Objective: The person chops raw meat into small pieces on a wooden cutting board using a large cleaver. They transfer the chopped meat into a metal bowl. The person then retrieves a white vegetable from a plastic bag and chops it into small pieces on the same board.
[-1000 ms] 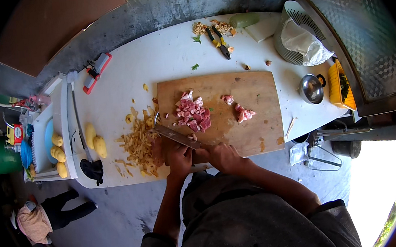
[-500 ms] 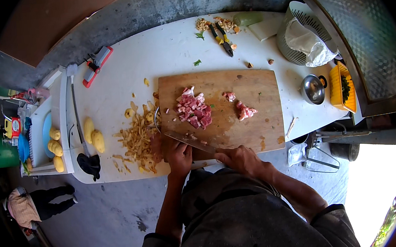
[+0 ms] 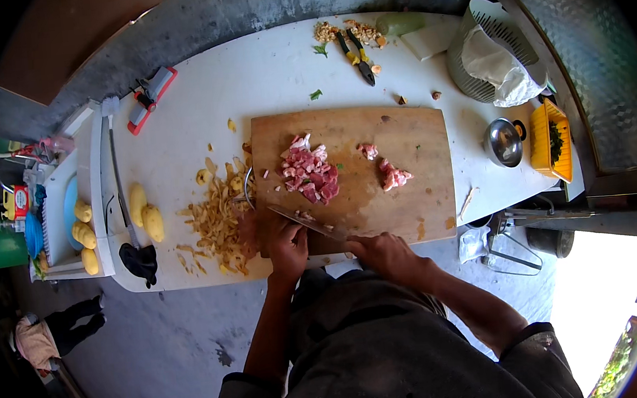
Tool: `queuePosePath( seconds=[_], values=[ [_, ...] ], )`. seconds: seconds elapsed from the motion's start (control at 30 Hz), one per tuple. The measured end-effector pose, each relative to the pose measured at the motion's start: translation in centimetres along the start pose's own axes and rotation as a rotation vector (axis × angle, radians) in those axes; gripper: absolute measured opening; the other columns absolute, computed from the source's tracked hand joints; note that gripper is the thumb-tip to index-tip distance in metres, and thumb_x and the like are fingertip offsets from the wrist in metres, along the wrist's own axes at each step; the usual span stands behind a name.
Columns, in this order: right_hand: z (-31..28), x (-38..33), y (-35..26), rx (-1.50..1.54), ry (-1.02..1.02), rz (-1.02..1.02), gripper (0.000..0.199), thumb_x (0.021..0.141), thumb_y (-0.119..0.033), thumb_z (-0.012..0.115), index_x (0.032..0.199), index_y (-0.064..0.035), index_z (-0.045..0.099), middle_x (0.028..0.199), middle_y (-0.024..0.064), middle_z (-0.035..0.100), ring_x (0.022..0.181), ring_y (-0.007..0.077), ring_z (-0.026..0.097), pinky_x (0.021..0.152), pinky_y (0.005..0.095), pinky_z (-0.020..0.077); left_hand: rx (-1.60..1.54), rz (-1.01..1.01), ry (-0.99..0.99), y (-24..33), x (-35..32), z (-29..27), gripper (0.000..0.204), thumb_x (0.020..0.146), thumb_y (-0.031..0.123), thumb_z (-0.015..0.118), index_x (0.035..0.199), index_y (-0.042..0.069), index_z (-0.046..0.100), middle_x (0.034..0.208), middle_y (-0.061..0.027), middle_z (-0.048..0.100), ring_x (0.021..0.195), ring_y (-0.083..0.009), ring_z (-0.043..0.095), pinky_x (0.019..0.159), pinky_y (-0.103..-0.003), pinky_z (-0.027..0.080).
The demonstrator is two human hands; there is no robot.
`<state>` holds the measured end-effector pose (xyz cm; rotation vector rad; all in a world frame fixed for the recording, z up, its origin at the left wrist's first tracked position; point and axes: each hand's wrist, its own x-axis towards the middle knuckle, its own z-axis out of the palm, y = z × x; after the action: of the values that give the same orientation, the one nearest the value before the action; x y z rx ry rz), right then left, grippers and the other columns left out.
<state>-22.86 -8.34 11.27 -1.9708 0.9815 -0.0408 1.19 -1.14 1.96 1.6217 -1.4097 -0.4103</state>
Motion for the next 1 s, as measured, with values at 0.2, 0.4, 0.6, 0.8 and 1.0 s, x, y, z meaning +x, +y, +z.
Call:
queuePosePath(
  seconds=[0.2, 0.4, 0.6, 0.8, 1.0],
  values=[
    [1.2, 2.0, -0.5, 0.088, 0.121, 0.038, 0.043, 0.113, -0.038, 0.053, 0.112, 0.0002, 0.073, 0.085, 0.029, 0.07, 0.088, 0.0507, 0.07, 0.077, 0.0554, 0.0542, 0.046, -0.071, 0.029, -0.1, -0.4, 0.4, 0.013, 0.091, -0.005, 0.074, 0.101, 0.001, 0.075, 0.092, -0.014, 0.072, 0.083, -0.0311, 0.071, 0.074, -0.039, 0.057],
    [-1.1, 0.5, -1.4, 0.25, 0.077, 0.117, 0.045, 0.113, -0.038, 0.055, 0.112, 0.0045, 0.071, 0.086, 0.0286, 0.07, 0.084, 0.0428, 0.072, 0.072, 0.0509, 0.0529, -0.187, -0.108, 0.13, 0.1, -0.6, 1.2, 0.017, 0.089, -0.007, 0.074, 0.103, 0.002, 0.075, 0.096, -0.0137, 0.071, 0.085, -0.0311, 0.071, 0.074, -0.038, 0.057],
    [-1.5, -2.5, -2.5, -0.011, 0.095, -0.057, 0.039, 0.114, -0.036, 0.053, 0.117, -0.0015, 0.072, 0.094, 0.0272, 0.073, 0.086, 0.0443, 0.072, 0.079, 0.0519, 0.0553, 0.115, 0.082, 0.106, 1.3, 0.3, -0.4, 0.024, 0.087, -0.009, 0.075, 0.108, 0.002, 0.077, 0.105, -0.0158, 0.073, 0.092, -0.0342, 0.072, 0.08, -0.04, 0.057],
    [-2.5, -2.7, -1.9, 0.063, -0.066, 0.071, 0.038, 0.114, -0.036, 0.052, 0.116, -0.0034, 0.072, 0.094, 0.0261, 0.074, 0.09, 0.0481, 0.072, 0.082, 0.0544, 0.0564, 0.05, 0.057, 0.112, 1.3, 0.3, -0.1, 0.027, 0.085, -0.011, 0.075, 0.109, 0.001, 0.077, 0.103, -0.0162, 0.074, 0.095, -0.0353, 0.071, 0.081, -0.04, 0.057],
    [-3.7, -2.1, -2.4, 0.06, -0.138, 0.069, 0.039, 0.115, -0.036, 0.05, 0.119, -0.005, 0.072, 0.095, 0.0276, 0.074, 0.091, 0.0483, 0.072, 0.084, 0.055, 0.0573, 0.042, 0.052, 0.106, 0.7, -0.2, -0.1, 0.024, 0.087, -0.011, 0.072, 0.108, -0.001, 0.076, 0.103, -0.0163, 0.074, 0.094, -0.0349, 0.072, 0.08, -0.04, 0.057]
  ],
)
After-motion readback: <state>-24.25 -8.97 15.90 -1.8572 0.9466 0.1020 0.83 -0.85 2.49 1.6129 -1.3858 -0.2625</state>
